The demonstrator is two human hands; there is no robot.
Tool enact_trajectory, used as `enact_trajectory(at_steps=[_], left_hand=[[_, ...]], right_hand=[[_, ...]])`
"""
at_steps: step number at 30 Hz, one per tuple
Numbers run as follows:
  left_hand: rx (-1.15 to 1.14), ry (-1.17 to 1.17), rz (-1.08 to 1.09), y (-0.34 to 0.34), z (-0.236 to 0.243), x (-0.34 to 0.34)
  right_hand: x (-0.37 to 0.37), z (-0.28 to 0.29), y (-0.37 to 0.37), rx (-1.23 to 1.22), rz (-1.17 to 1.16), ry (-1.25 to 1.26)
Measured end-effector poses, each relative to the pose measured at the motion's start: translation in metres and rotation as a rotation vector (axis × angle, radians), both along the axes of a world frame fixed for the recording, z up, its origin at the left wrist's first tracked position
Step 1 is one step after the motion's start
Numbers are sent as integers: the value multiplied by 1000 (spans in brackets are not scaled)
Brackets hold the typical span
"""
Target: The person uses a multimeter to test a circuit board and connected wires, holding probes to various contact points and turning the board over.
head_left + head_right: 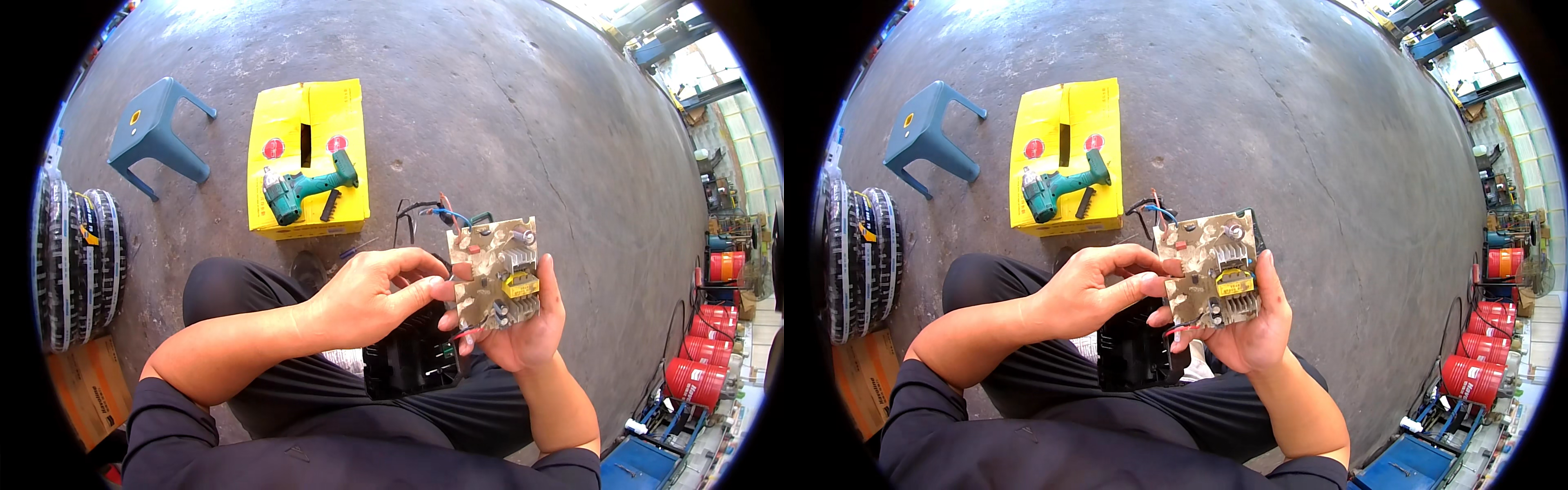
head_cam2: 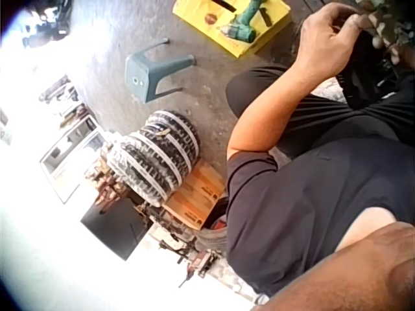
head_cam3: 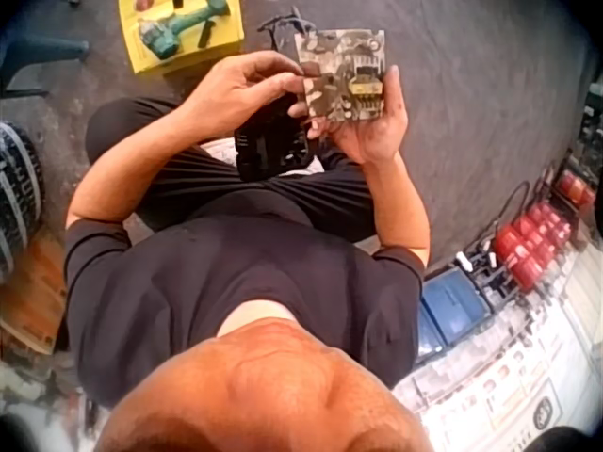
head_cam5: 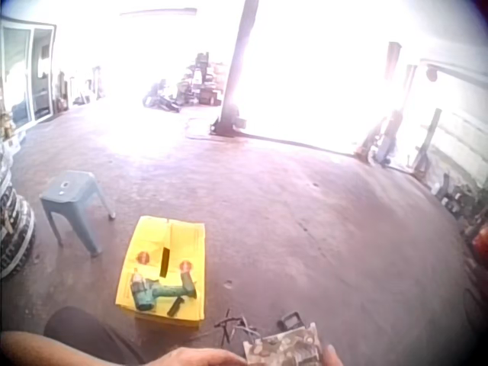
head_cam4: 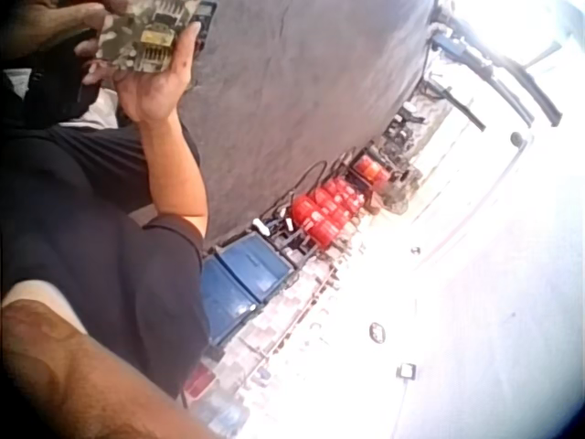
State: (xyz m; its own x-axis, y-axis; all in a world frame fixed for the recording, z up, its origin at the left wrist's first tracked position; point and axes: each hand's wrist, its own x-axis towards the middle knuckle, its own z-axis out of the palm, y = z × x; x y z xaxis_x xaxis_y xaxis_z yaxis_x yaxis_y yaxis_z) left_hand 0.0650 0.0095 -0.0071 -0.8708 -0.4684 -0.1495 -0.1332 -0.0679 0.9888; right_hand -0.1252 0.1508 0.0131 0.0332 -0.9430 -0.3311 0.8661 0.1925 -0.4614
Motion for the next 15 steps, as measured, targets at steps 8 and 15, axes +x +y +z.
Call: enact_trajectory(at_steps=[8, 15], left_hand=[[29, -72, -56, -2, 4, 1], [19, -82, -51, -1, 4, 0]], right_hand=[[2, 0, -1, -9, -31, -41], [-1, -1, -1, 16, -10, -17]])
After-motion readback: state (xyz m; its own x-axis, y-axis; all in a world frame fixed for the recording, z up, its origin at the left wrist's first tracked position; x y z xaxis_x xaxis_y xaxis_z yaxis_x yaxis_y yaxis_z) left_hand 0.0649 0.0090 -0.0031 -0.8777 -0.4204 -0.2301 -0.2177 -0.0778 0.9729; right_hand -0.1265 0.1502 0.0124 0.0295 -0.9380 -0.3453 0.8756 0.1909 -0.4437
